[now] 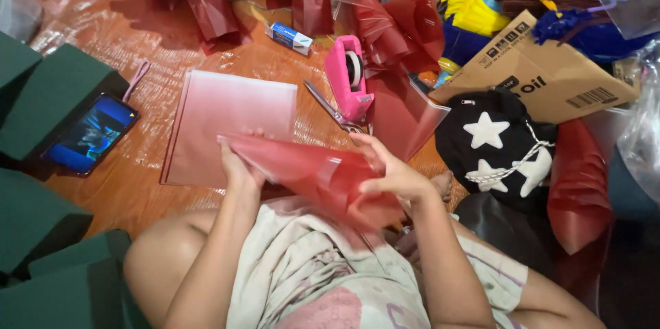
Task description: Folding and stapling plastic sheets to prepare decorative wrappers for flower bouquets.
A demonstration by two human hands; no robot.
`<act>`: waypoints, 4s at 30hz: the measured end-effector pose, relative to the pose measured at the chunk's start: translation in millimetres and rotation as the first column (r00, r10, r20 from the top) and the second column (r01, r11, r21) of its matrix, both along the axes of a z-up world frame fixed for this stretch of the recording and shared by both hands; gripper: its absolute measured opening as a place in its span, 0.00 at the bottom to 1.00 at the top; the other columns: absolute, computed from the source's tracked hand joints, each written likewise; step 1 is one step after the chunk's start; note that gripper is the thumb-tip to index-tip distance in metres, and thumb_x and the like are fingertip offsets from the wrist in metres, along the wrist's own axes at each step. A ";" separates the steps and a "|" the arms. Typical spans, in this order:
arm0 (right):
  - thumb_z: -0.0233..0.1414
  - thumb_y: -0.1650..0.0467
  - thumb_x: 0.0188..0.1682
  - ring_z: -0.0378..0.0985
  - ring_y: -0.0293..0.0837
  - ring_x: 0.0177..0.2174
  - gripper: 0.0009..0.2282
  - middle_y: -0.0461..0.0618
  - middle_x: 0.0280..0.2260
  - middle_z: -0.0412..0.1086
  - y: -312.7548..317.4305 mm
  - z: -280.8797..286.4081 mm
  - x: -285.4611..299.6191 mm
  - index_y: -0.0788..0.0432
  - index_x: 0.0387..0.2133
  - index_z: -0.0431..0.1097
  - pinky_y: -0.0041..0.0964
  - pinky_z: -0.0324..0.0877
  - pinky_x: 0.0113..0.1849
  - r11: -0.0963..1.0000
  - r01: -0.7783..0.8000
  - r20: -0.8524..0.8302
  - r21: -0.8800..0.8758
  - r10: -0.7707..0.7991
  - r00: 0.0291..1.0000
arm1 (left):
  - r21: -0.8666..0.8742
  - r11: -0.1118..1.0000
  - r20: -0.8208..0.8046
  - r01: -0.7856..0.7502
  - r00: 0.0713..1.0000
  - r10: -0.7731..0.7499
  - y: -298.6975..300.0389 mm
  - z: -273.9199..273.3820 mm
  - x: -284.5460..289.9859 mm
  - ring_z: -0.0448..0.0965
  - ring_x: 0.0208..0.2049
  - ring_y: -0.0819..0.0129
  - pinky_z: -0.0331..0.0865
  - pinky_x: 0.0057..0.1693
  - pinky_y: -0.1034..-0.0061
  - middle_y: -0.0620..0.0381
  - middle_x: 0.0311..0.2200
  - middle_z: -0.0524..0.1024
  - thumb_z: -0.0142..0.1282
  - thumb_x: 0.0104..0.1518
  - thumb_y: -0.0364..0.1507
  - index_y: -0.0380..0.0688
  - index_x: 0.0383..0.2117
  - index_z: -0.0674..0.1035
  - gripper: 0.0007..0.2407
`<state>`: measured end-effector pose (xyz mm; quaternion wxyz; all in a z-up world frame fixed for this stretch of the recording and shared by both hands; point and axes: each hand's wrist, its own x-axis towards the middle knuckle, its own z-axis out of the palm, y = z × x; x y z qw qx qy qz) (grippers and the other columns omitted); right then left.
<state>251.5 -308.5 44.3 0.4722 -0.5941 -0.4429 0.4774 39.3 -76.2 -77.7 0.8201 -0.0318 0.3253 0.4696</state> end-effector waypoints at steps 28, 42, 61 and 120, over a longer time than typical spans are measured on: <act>0.61 0.62 0.49 0.87 0.52 0.35 0.15 0.56 0.38 0.78 127.5 -36.3 285.4 0.54 0.45 0.74 0.45 0.84 0.35 0.438 0.899 -0.293 0.013 -0.858 0.423 | 0.168 0.864 -0.248 0.474 0.869 -0.429 17.9 -35.4 12.1 0.70 0.63 0.49 0.60 0.64 0.58 0.52 0.58 0.72 0.36 0.65 0.52 0.59 0.53 0.69 0.19; 0.56 0.58 0.45 0.68 0.73 0.53 0.26 0.70 0.56 0.62 -101.5 -135.5 152.9 0.63 0.53 0.70 0.64 0.69 0.51 0.820 0.564 0.972 -0.101 -0.041 0.233 | 0.233 0.276 -0.853 0.932 0.332 -0.402 -70.9 97.1 -4.8 0.72 0.60 0.43 0.67 0.61 0.47 0.46 0.56 0.75 0.54 0.55 0.50 0.59 0.59 0.73 0.25; 0.42 0.37 0.41 0.74 0.59 0.23 0.37 0.59 0.27 0.74 -58.9 -140.5 -118.6 0.59 0.22 0.79 0.55 0.65 0.36 0.979 -0.136 0.980 0.154 -0.134 0.150 | -0.609 -0.457 -0.793 0.648 -0.479 0.377 -202.9 131.7 -143.4 0.81 0.34 0.62 0.73 0.45 0.72 0.68 0.35 0.85 0.52 0.54 0.50 0.63 0.33 0.88 0.15; 0.47 0.50 0.44 0.80 0.56 0.40 0.21 0.50 0.39 0.77 -47.0 -79.8 11.9 0.51 0.32 0.77 0.50 0.75 0.41 0.781 0.430 0.890 -0.452 0.425 0.164 | 0.124 0.230 -0.941 0.965 0.188 -0.282 -31.9 67.7 -101.9 0.76 0.26 0.70 0.73 0.33 0.74 0.58 0.29 0.80 0.56 0.53 0.27 0.44 0.35 0.83 0.06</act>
